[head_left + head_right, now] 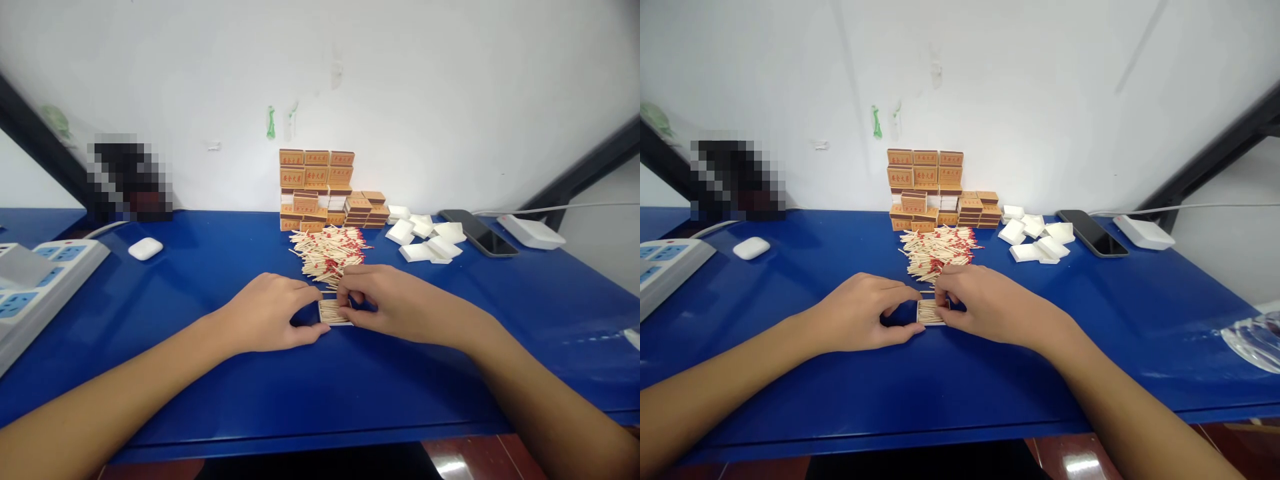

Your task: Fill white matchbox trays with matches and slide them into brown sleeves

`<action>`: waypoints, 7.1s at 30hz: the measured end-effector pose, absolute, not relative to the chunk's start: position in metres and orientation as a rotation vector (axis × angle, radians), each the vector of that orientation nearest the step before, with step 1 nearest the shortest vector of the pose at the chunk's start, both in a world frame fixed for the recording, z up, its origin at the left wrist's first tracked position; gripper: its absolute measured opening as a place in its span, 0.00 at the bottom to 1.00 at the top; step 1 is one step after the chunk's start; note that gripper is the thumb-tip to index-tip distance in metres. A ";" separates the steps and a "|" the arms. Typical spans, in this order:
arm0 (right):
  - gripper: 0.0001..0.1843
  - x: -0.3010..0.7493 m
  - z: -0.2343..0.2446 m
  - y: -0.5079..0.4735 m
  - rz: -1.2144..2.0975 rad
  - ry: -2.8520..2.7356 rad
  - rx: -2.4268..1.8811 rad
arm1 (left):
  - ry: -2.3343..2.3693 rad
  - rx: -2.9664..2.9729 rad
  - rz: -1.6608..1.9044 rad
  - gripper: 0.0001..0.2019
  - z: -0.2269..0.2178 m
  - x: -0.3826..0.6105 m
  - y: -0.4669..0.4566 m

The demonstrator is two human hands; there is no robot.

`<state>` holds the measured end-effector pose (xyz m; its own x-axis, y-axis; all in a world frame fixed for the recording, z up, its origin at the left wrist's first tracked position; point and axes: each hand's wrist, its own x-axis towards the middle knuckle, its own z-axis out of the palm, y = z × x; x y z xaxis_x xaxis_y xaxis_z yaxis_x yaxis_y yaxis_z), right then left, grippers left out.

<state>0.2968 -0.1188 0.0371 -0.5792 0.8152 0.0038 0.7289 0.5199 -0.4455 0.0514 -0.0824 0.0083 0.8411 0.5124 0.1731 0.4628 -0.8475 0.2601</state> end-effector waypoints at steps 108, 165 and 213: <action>0.04 0.293 0.039 -0.121 0.626 -2.513 -1.336 | 0.774 2.806 0.331 0.14 0.010 0.052 -0.083; 0.10 0.321 0.034 -0.097 0.631 -2.485 -1.654 | 0.755 2.823 0.379 0.15 0.011 0.050 -0.082; 0.09 0.299 0.040 -0.115 0.609 -2.522 -1.302 | 0.771 2.827 0.347 0.16 0.009 0.050 -0.081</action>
